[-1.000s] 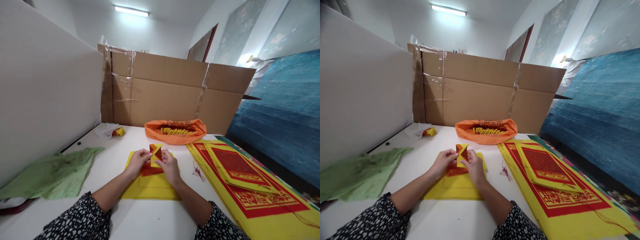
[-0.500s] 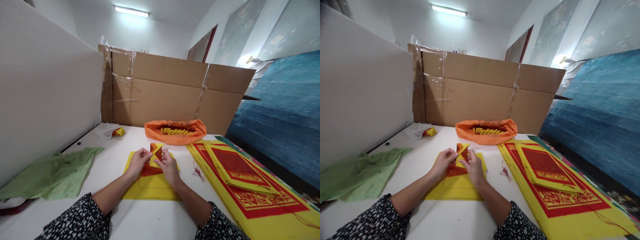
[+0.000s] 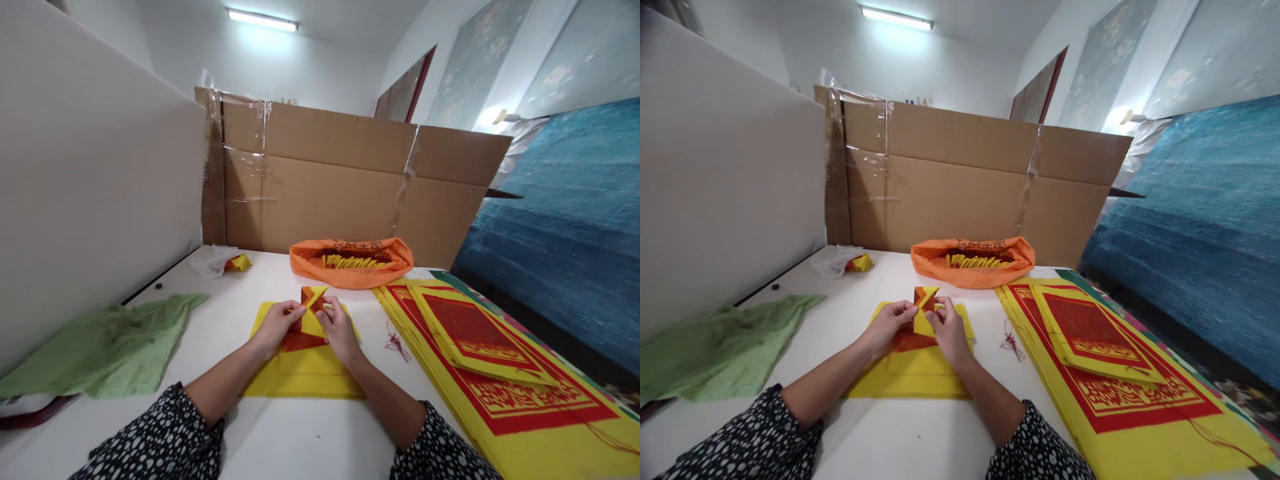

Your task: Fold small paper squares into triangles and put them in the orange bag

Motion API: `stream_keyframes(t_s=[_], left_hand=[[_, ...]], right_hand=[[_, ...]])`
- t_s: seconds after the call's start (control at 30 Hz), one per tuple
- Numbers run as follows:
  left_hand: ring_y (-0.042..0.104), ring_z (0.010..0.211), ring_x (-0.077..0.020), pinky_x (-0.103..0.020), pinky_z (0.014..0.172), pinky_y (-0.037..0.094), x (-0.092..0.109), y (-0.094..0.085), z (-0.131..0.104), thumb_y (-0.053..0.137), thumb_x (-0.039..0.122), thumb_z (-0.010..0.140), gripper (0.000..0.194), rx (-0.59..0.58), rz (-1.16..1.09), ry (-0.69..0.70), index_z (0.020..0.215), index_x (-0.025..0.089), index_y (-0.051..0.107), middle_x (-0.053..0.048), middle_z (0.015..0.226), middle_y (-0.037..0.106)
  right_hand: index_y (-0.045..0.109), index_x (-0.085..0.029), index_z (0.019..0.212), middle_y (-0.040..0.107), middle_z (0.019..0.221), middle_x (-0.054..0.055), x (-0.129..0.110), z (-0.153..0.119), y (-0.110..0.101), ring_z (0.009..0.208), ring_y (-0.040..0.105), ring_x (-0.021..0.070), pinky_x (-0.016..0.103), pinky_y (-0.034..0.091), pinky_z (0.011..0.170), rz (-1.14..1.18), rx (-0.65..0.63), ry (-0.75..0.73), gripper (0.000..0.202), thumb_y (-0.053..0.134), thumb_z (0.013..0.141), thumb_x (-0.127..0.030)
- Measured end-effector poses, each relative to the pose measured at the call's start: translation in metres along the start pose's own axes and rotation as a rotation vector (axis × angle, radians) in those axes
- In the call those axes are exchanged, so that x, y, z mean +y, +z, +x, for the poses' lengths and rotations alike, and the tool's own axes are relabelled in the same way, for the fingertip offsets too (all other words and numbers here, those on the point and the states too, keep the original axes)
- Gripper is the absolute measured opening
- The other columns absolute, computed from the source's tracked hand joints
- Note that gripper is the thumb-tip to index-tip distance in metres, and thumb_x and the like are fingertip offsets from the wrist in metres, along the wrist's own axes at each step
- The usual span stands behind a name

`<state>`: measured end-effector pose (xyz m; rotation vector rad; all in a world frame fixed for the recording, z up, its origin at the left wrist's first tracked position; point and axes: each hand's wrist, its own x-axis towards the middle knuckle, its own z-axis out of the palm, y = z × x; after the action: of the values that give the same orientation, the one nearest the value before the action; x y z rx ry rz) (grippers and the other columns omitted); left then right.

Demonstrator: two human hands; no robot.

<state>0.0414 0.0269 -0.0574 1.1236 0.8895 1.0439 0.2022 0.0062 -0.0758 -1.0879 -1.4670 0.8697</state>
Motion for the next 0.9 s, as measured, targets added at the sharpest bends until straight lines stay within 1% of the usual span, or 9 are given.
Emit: stream_keyframes(t_s=[0.13, 0.27, 0.33, 0.43, 0.57, 0.67, 0.73, 0.83, 0.9], left_hand=[[0.042, 0.048, -0.0070, -0.019, 0.049, 0.032, -0.004, -0.001, 0.002, 0.076, 0.052, 0.067, 0.043, 0.023, 0.007, 0.033, 0.074, 0.015, 0.055, 0.006, 0.056, 0.049], [0.047, 0.052, -0.0085, -0.020, 0.055, 0.038, -0.005, -0.004, 0.008, 0.076, 0.049, 0.067, 0.041, 0.147, 0.012, 0.123, 0.077, 0.018, 0.052, 0.006, 0.058, 0.052], [0.053, 0.057, -0.0117, -0.023, 0.061, 0.042, -0.004, -0.009, 0.010, 0.073, 0.048, 0.069, 0.039, 0.149, 0.055, 0.170, 0.083, 0.020, 0.050, 0.005, 0.062, 0.055], [0.058, 0.071, -0.0175, -0.029, 0.069, 0.045, -0.001, -0.019, 0.013, 0.064, 0.041, 0.077, 0.026, 0.082, 0.390, 0.285, 0.087, 0.021, 0.051, 0.001, 0.074, 0.061], [0.058, 0.089, -0.0220, -0.034, 0.082, 0.043, -0.004, -0.025, 0.011, 0.058, 0.024, 0.080, 0.009, -0.011, 0.886, 0.410, 0.088, 0.020, 0.059, -0.005, 0.093, 0.062], [0.058, 0.090, -0.0226, -0.035, 0.082, 0.044, -0.010, -0.024, 0.007, 0.055, 0.020, 0.080, 0.011, -0.088, 0.989, 0.380, 0.089, 0.019, 0.061, -0.007, 0.096, 0.060], [0.057, 0.093, -0.0233, -0.035, 0.083, 0.045, -0.012, -0.022, 0.006, 0.055, 0.018, 0.080, 0.012, -0.110, 1.023, 0.378, 0.090, 0.020, 0.062, -0.008, 0.099, 0.060], [0.057, 0.094, -0.0236, -0.036, 0.085, 0.045, -0.014, -0.023, 0.005, 0.055, 0.015, 0.079, 0.015, -0.112, 1.045, 0.371, 0.091, 0.020, 0.063, -0.007, 0.100, 0.060], [0.057, 0.096, -0.0238, -0.036, 0.085, 0.044, -0.015, -0.024, 0.004, 0.054, 0.013, 0.079, 0.017, -0.113, 1.052, 0.367, 0.092, 0.020, 0.063, -0.007, 0.100, 0.060]], right_hand=[[0.049, -0.023, 0.109, 0.047, 0.059, -0.008, -0.002, -0.003, 0.000, 0.048, 0.043, 0.0104, 0.020, 0.035, 0.043, -0.013, -0.007, 0.004, 0.037, 0.061, 0.083, -0.047], [0.048, -0.023, 0.107, 0.056, 0.062, -0.007, -0.002, -0.003, 0.004, 0.043, 0.048, 0.0097, 0.021, 0.038, 0.043, 0.069, -0.055, 0.056, 0.035, 0.061, 0.082, -0.043], [0.045, -0.022, 0.109, 0.059, 0.061, -0.007, 0.000, 0.008, 0.001, 0.039, 0.048, 0.0096, 0.020, 0.036, 0.040, 0.142, -0.070, 0.111, 0.039, 0.062, 0.080, -0.043], [0.042, -0.021, 0.112, 0.060, 0.059, -0.007, 0.002, 0.044, -0.015, 0.037, 0.047, 0.0092, 0.018, 0.031, 0.038, 0.130, -0.050, 0.213, 0.046, 0.064, 0.078, -0.044], [0.045, -0.019, 0.109, 0.060, 0.058, -0.005, 0.003, 0.117, -0.045, 0.038, 0.043, 0.0064, 0.016, 0.030, 0.038, -0.018, -0.041, 0.307, 0.029, 0.056, 0.086, -0.034], [0.052, -0.017, 0.107, 0.059, 0.056, -0.005, 0.006, 0.170, -0.053, 0.038, 0.043, 0.0062, 0.015, 0.030, 0.038, -0.194, -0.087, 0.328, 0.020, 0.056, 0.089, -0.025], [0.057, -0.015, 0.106, 0.061, 0.062, -0.002, 0.011, 0.197, -0.048, 0.044, 0.049, 0.0074, 0.017, 0.037, 0.041, -0.347, -0.127, 0.326, 0.018, 0.055, 0.091, -0.025], [0.060, -0.014, 0.109, 0.065, 0.091, 0.004, 0.022, 0.224, -0.035, 0.071, 0.062, 0.0127, 0.027, 0.054, 0.062, -0.607, -0.199, 0.310, 0.023, 0.056, 0.094, -0.032], [0.058, -0.015, 0.115, 0.062, 0.110, 0.007, 0.031, 0.235, -0.030, 0.090, 0.063, 0.0177, 0.036, 0.055, 0.077, -0.795, -0.216, 0.285, 0.029, 0.057, 0.093, -0.035]])
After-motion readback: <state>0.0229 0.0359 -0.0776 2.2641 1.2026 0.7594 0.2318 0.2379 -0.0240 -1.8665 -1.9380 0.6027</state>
